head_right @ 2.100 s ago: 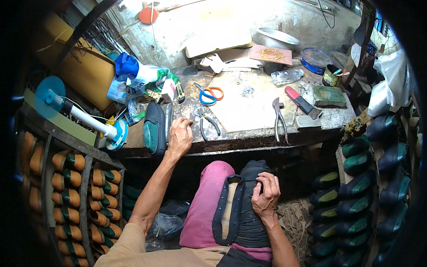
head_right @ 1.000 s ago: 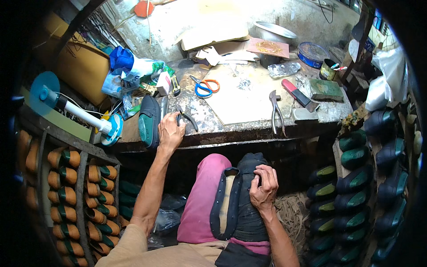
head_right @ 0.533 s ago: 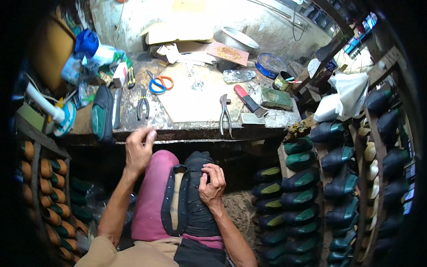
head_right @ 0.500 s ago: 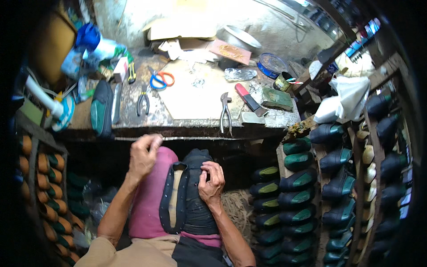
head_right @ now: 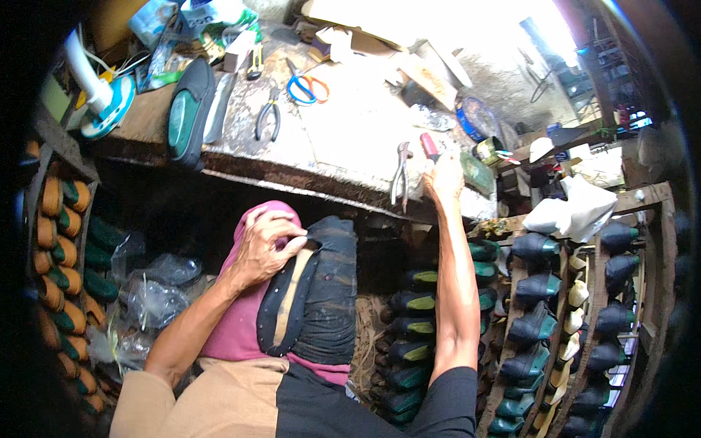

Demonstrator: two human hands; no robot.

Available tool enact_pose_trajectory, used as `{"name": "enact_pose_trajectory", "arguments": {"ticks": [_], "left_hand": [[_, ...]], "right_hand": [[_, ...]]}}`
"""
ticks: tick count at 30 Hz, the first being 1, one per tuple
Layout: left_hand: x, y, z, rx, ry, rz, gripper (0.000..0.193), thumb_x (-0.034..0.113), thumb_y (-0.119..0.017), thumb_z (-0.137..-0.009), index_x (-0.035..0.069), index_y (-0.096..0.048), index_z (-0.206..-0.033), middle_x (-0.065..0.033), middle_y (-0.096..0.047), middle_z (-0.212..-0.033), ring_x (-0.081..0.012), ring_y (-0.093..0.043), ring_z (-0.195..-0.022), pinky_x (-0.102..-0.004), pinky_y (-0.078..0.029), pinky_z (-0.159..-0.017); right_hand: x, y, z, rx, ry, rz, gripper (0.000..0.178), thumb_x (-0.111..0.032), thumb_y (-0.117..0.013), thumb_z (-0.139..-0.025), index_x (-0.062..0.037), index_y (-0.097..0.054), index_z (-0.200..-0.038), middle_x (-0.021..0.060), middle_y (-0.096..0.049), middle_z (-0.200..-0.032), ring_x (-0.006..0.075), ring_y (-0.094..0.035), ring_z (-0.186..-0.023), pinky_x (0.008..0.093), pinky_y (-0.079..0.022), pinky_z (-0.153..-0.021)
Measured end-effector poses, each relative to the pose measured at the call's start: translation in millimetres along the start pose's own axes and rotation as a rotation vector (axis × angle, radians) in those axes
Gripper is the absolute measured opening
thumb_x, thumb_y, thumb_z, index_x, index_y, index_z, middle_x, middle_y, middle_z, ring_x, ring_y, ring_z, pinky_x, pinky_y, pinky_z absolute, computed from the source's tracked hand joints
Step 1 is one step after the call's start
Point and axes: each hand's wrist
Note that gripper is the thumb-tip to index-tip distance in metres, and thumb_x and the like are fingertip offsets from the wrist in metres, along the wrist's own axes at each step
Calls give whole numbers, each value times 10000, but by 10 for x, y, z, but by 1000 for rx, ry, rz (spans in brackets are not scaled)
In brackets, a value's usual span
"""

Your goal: The person sits on the floor and repairs a black slip-on shoe. They use a hammer to tap the shoe last, then use pliers to pull and secure the sole edge. They insert a small metal pin into the sole and tap it with a red rubber mallet.

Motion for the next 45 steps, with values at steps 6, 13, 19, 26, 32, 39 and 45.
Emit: {"name": "enact_pose_trajectory", "arguments": {"ticks": [6,13,19,26,32,39,45], "left_hand": [[-146,176,-8,-11,-32,60,263,356,-763,-1075,162,-929,-1139,8,-880,-1163,-233,-697,-1354,-560,-301,-1336],[-70,145,-55,2,-29,40,264,376,-800,-1055,166,-938,-1135,-12,-888,-1167,-250,-717,-1301,-542,-343,-1317],[-35,91,-59,7,-64,32,235,350,-826,-1041,162,-925,-1141,-10,-884,-1165,-251,-732,-1300,-508,-363,-1301],[-8,-16,-96,4,-74,42,230,342,-853,-1024,140,-914,-1117,-37,-875,-1131,-253,-738,-1275,-522,-379,-1295],[19,-30,-85,46,-82,110,189,325,-898,-986,153,-904,-1061,-22,-865,-1094,-248,-773,-1179,-539,-380,-1304],[187,128,26,47,-123,86,131,213,-927,-939,115,-872,-1006,-20,-853,-1063,-229,-794,-1157,-565,-326,-1344],[255,116,95,84,-199,-17,77,189,-898,-959,127,-895,-1004,-10,-856,-1044,-231,-809,-1076,-611,-314,-1357]], "right_hand": [[314,-399,-452,-221,7,83,755,-438,-810,-986,67,-590,-1502,343,-716,-1394,517,-722,-1291,574,-573,-1135],[193,137,-360,13,57,-112,639,-396,-897,-910,33,-686,-1334,314,-762,-1238,511,-757,-1161,579,-606,-1012],[444,663,233,410,-268,-735,293,-187,-902,-910,-43,-686,-1045,91,-750,-980,261,-749,-923,429,-587,-856],[308,86,1140,900,-1004,-1406,215,-176,-844,-1004,-45,-688,-1073,70,-749,-1000,186,-749,-818,374,-694,-634],[161,-248,1300,838,-1145,-1615,302,-187,-829,-1015,-31,-650,-1202,98,-751,-1197,235,-777,-1047,432,-736,-727],[418,376,1009,467,-381,-625,206,-199,-825,-1056,3,-789,-1043,176,-809,-891,372,-787,-790,489,-598,-737],[184,557,1459,124,465,-87,586,-17,-807,-870,20,-691,-1444,274,-750,-1409,460,-742,-1281,513,-627,-1079]]}}
Point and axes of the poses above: each hand's wrist, its own z-axis away from the middle knuckle, its own y-axis out of the back of the hand, x = y × z
